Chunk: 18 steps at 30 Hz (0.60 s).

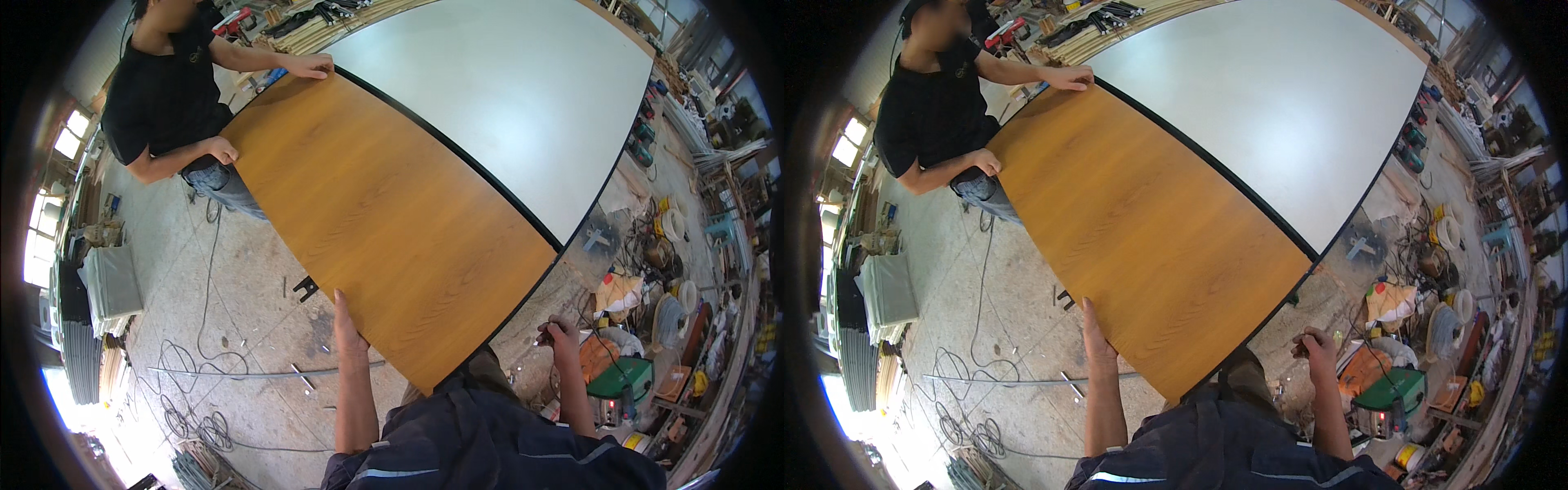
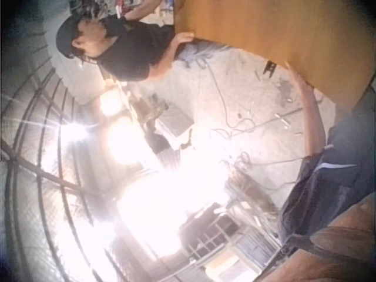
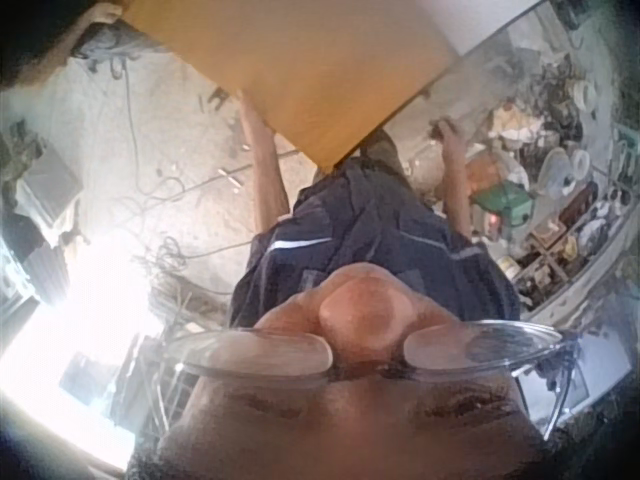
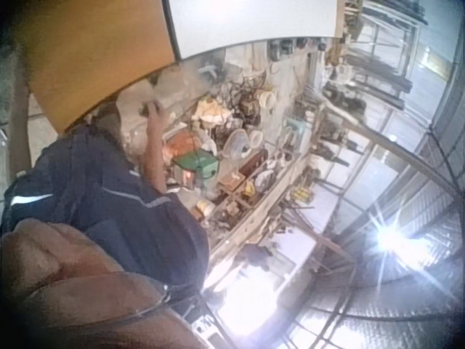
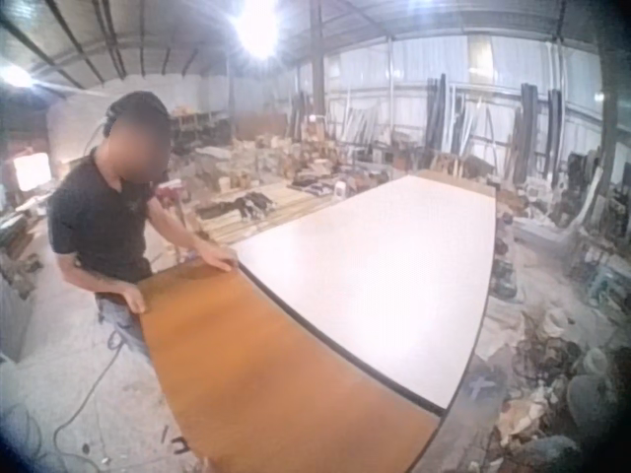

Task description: The person drills a hole in a white panel using a cordless drill, then marks the panel with a pencil and square. They use a nail gun to attach a black trim strip to the panel's edge and later help position a wooden panel onto the assembly.

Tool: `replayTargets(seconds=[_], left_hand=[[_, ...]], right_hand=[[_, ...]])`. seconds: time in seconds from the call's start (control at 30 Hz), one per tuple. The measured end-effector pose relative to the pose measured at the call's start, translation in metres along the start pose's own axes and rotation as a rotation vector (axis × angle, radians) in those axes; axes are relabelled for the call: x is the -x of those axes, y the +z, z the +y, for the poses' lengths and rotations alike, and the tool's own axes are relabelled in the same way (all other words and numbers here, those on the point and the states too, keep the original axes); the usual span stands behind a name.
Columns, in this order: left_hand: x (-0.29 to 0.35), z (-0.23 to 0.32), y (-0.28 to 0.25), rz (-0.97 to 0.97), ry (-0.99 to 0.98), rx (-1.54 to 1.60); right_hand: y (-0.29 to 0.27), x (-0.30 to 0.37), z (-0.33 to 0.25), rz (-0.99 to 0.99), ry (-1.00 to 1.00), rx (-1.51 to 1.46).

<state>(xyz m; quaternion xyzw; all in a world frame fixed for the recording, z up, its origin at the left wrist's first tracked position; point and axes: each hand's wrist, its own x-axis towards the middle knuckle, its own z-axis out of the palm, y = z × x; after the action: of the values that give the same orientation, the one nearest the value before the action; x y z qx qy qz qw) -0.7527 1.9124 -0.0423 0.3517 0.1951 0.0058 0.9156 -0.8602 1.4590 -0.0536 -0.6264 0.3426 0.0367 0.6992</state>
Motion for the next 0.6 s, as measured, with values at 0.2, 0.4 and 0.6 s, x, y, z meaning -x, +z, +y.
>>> replayTargets(seconds=[0.2, 0.4, 0.6], left_hand=[[-0.002, -0.004, 0.004, -0.022, -0.036, -0.035], [-0.001, -0.003, 0.012, -0.004, -0.004, -0.072], [-0.002, -0.004, 0.015, 0.084, 0.007, -0.104]], right_hand=[[-0.019, -0.016, 0.007, -0.050, -0.004, 0.000], [0.008, -0.023, -0.017, -0.025, 0.052, 0.007], [0.026, -0.027, -0.027, -0.161, 0.101, -0.130]])
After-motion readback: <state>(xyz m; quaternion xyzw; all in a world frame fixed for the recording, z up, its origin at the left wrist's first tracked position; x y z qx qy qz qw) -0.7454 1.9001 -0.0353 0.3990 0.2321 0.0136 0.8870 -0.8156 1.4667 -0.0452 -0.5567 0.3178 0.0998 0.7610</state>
